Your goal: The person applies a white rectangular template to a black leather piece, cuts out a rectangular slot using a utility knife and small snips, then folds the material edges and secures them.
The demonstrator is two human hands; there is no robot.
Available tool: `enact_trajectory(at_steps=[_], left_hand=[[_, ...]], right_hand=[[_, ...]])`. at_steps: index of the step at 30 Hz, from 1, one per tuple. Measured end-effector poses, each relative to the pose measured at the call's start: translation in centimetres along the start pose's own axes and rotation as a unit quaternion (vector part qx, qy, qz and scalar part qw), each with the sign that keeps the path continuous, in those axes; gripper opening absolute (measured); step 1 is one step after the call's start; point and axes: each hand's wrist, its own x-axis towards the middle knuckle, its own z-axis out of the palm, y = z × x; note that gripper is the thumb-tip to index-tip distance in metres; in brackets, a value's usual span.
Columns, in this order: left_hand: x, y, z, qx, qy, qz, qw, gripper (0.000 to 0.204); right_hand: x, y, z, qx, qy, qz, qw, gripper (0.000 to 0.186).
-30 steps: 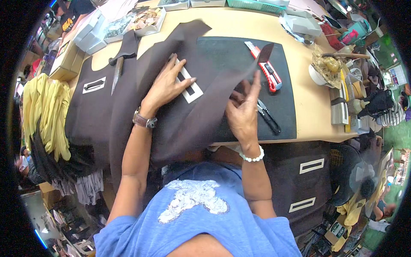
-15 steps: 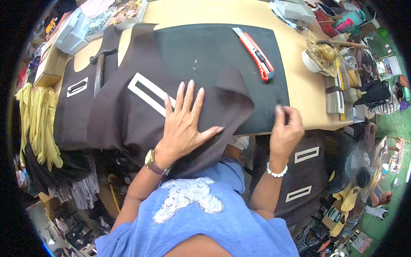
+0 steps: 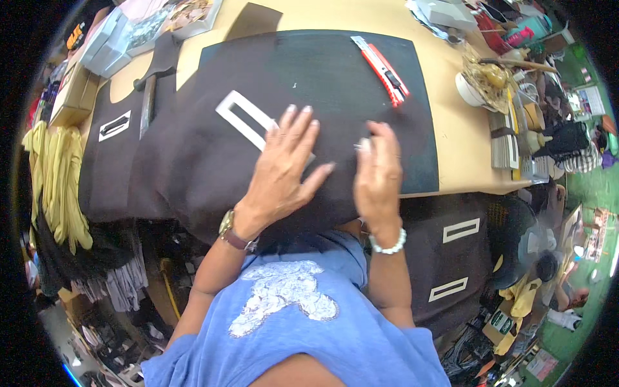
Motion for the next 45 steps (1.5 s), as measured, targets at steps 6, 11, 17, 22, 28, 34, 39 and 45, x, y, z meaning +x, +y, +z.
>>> enact_trajectory(at_steps=[6, 11, 17, 22, 28, 34, 39, 45], left_hand=[[-2.4, -4.6, -3.0, 0.217, 0.019, -0.195, 0.956, 0.066], [-1.4, -6.0, -4.0, 0.196, -0.042, -0.177, 0.964, 0.067], [3.0, -9.2, -3.8, 0.188, -0.058, -0.108, 0.974, 0.070], [4.0, -9.4, -2.7, 0.162, -0.005, -0.096, 0.982, 0.068], [4.1, -8.8, -2.8, 0.077, 0.050, -0.016, 0.996, 0.064], [3.6, -8.9, -2.8, 0.034, 0.022, -0.044, 0.998, 0.093], [3.6, -8.4, -2.9, 0.022, 0.022, -0.045, 0.999, 0.105], [3.5, -8.5, -3.0, 0.026, 0.022, -0.063, 0.997, 0.108]], right_hand=[[-0.8, 2.3, -1.7, -0.166, -0.004, -0.031, 0.986, 0.017], [0.8, 1.5, -1.8, -0.236, 0.028, -0.063, 0.969, 0.026], [6.7, 1.5, -2.7, -0.238, 0.071, -0.112, 0.962, 0.032], [11.2, 5.4, -2.1, -0.335, -0.018, -0.024, 0.942, 0.044], [11.9, 4.6, -1.9, -0.213, -0.047, 0.056, 0.974, 0.037], [8.2, -2.6, -1.6, -0.037, -0.023, 0.053, 0.998, 0.024], [5.7, -3.9, 1.6, 0.057, -0.124, -0.056, 0.989, 0.044], [4.9, -3.1, 3.4, 0.051, -0.150, -0.105, 0.982, 0.047]])
